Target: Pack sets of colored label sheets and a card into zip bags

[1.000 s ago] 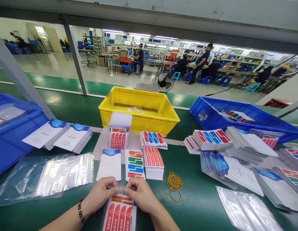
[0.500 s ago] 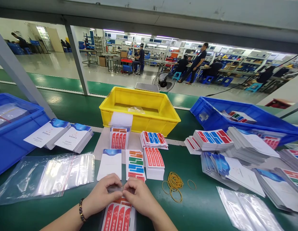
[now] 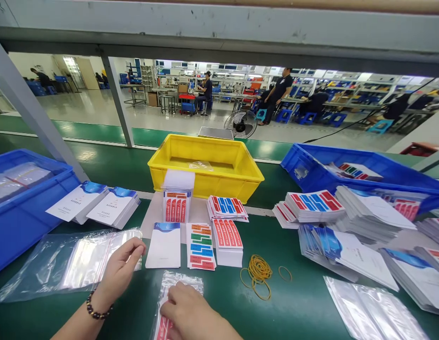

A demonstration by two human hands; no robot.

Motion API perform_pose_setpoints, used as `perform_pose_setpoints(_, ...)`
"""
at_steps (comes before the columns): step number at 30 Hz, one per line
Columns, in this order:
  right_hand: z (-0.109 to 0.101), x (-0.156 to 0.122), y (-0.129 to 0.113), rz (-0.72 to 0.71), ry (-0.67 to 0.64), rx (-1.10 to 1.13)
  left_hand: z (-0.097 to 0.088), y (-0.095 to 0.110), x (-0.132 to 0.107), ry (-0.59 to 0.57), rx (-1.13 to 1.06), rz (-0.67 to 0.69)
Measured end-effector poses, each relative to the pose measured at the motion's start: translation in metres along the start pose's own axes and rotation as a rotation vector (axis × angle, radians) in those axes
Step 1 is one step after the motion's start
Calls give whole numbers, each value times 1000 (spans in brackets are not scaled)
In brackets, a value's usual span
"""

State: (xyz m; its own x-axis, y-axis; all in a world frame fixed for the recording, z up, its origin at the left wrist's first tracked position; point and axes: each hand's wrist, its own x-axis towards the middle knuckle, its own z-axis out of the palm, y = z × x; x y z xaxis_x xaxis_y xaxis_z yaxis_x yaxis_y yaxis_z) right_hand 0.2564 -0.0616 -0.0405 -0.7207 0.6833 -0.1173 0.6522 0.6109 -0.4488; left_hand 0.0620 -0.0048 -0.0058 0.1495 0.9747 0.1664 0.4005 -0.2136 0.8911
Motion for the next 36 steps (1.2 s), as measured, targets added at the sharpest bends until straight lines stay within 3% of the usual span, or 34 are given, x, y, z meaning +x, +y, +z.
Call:
perform_pose_setpoints(4,-6,-2,-4,41,-28,5,-32,-6,0,-113,406,-181)
perform_pose_setpoints(8,-9,-5,0,45,93,120,-51,-28,2,-247,782,-427)
perform_pose_setpoints(12,-7,-5,7,63,299,215,-58,-39,4,-324,787,-439)
perform_pose_setpoints(16,-6,-1,9,67,441,408,-57,-27,5,-332,768,-388)
perform_pose_setpoints(19,0,5,12,113,480,689,-42,-9,0,-354,658,-287)
perform_pose_setpoints(21,8,10,16,176,449,924,-23,2,-5,-388,567,-200)
perform_pose_setpoints(23,15,13,20,268,431,1018,-1,11,-9,-458,530,-116)
perform_pose_setpoints(26,20,12,26,357,506,740,28,18,-10,-487,427,-85)
perform_pose_setpoints(31,22,7,29,217,579,242,56,10,1,-407,-49,-245)
perform_pose_setpoints(36,14,6,24,211,618,246,71,-4,3,-359,-214,-363)
